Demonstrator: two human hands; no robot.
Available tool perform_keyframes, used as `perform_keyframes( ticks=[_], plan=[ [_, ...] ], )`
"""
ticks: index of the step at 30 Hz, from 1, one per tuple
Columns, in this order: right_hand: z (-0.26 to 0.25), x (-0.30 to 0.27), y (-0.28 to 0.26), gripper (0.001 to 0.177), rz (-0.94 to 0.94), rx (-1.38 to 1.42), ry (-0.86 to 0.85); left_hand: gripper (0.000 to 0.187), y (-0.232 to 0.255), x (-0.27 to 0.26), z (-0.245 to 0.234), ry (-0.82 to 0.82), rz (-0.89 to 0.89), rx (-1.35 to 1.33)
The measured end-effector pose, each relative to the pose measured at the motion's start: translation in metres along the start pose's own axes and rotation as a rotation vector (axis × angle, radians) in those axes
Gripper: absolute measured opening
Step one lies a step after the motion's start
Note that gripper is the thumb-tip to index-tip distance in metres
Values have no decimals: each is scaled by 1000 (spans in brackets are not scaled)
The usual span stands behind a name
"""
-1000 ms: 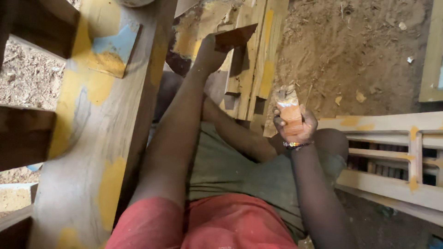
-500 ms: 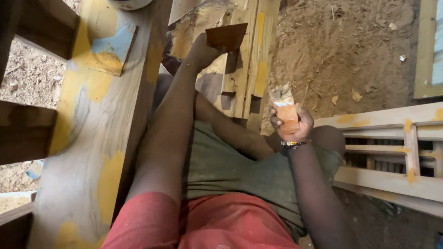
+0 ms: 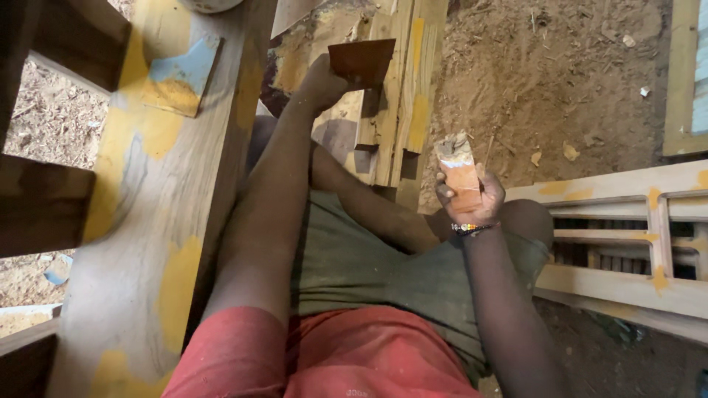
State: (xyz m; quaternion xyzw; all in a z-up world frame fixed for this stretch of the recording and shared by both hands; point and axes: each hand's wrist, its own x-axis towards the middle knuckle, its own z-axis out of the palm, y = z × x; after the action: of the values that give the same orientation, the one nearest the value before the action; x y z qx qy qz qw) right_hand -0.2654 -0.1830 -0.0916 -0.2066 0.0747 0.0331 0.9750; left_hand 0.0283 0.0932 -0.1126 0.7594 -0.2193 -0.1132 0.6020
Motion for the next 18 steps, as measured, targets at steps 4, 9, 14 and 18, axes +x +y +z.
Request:
perform_keyframes(
  ticks=[4,9,14,18],
  plan=[
    [6,-3,-1,63,2,9,0,33,2,-5,-1,-7,46,-31],
    [5,-5,0,60,-33,-27,-4,28,-2,-10,0,0,-33,-66],
    [2,-5,-1,58,-54,-35,-18,29,-11,-14,2,-24,-21,-120],
    [9,-6,-1,58,-36,-28,-19,28,-13,-17,1,-37,0,-86]
  ],
)
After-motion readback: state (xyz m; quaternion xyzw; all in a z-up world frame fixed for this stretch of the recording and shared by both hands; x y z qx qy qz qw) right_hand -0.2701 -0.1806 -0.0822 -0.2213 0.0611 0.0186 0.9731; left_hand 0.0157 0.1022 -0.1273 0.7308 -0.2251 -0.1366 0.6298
